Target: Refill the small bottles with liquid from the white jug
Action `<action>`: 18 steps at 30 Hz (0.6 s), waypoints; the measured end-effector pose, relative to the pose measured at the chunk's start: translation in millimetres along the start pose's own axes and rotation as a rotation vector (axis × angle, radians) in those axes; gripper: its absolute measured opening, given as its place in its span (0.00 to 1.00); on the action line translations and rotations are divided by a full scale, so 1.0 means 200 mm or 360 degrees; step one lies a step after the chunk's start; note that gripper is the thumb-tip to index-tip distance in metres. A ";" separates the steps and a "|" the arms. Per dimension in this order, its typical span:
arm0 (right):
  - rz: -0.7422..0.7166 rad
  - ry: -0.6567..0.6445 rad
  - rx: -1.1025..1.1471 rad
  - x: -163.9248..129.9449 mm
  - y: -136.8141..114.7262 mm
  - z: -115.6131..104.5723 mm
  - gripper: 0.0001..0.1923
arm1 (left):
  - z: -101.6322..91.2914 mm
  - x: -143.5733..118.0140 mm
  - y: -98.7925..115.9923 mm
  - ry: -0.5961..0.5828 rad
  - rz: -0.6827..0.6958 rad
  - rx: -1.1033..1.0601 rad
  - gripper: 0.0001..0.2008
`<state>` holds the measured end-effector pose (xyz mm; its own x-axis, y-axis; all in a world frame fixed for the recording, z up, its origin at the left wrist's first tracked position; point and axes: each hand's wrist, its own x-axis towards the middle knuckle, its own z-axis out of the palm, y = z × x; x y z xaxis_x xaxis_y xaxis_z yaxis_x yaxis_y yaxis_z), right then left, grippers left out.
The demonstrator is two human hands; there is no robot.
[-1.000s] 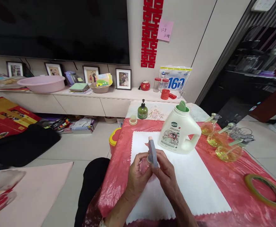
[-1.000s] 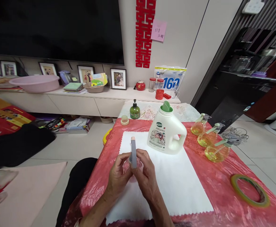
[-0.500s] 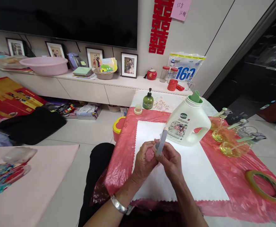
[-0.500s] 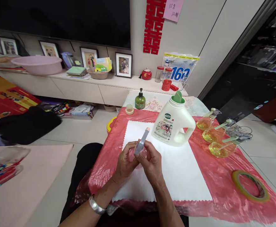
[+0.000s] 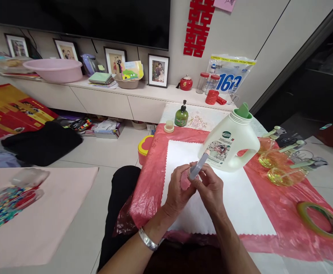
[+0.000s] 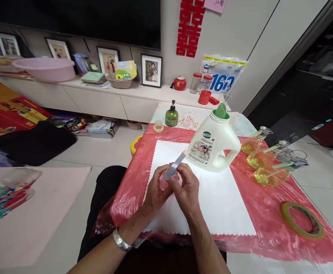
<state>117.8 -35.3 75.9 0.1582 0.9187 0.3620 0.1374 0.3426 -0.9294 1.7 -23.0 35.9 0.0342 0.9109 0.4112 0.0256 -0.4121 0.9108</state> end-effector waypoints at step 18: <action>0.0074 0.0265 -0.0044 -0.11 0.04 0.10 0.11 | -0.02 -0.01 0.04 0.0000 0.0136 0.0179 0.16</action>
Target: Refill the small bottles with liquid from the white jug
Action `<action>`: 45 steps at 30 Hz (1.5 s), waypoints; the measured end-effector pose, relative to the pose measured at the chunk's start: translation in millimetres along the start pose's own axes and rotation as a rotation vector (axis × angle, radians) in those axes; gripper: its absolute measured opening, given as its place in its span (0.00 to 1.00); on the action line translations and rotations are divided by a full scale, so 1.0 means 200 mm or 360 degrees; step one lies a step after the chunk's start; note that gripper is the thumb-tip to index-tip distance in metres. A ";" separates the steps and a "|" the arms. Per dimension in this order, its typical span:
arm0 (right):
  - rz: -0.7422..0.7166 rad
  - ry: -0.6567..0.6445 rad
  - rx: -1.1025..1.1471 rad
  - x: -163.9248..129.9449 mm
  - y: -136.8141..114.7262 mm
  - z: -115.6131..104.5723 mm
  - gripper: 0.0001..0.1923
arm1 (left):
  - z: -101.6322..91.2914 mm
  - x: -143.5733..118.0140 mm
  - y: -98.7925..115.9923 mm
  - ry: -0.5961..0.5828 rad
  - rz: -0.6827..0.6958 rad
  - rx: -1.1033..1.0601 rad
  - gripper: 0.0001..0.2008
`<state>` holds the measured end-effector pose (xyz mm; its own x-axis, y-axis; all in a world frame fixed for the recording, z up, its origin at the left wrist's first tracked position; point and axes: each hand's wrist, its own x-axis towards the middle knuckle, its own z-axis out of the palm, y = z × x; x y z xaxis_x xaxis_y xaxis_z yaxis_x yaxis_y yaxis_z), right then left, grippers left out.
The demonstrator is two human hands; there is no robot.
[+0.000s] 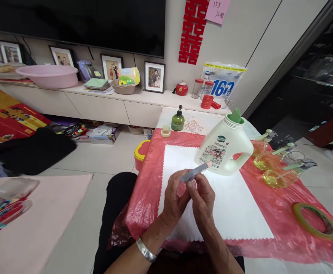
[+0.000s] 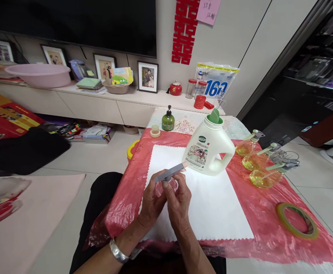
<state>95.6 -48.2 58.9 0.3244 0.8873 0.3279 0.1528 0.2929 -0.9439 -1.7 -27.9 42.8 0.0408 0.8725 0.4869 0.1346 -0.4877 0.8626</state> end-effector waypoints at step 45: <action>0.0037 0.0158 -0.0166 0.00 -0.01 0.05 0.20 | 0.00 0.00 -0.02 0.0009 -0.0023 0.0143 0.11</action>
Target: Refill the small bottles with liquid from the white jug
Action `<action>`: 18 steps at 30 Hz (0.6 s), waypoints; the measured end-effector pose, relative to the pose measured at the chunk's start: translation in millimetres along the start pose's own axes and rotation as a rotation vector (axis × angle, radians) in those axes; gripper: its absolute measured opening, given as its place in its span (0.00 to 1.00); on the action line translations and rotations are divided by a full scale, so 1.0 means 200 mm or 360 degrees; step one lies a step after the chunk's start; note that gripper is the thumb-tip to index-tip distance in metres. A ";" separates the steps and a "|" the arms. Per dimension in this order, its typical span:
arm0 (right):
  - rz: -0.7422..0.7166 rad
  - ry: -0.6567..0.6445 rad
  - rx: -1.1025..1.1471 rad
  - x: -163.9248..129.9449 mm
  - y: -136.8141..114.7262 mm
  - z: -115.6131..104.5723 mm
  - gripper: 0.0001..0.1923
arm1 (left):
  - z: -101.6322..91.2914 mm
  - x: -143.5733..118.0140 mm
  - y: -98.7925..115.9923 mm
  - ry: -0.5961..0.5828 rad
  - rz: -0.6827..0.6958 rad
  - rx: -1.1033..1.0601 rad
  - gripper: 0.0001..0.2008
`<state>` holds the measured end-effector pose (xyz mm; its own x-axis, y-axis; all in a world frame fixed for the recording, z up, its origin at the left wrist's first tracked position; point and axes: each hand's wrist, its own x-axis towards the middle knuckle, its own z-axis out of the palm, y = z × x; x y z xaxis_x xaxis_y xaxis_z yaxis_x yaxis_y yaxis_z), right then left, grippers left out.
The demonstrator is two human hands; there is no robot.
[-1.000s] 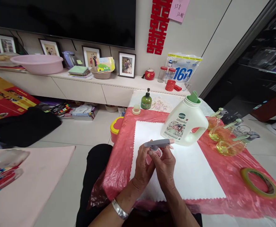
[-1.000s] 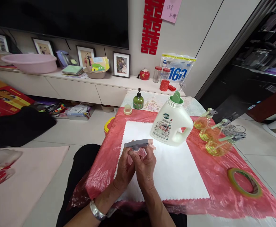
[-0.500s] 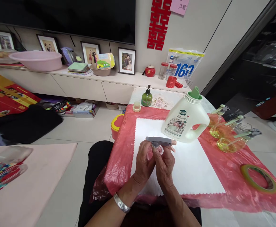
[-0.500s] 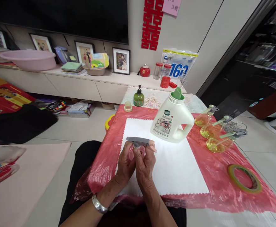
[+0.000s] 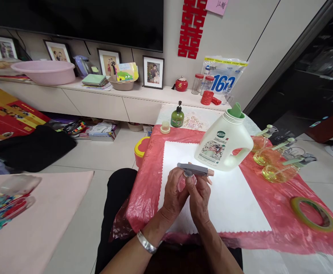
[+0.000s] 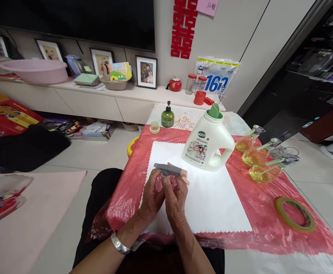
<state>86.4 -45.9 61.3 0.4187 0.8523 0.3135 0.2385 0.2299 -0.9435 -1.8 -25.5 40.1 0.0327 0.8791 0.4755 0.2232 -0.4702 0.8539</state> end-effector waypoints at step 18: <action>-0.0019 -0.0008 -0.0050 -0.01 -0.01 0.01 0.20 | 0.02 0.01 -0.01 0.0073 0.0035 0.0016 0.11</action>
<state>82.9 -45.9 62.7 0.4112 0.8520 0.3240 0.2709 0.2251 -0.9359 2.4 -22.9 37.2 -0.0068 0.8639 0.5036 0.2327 -0.4884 0.8410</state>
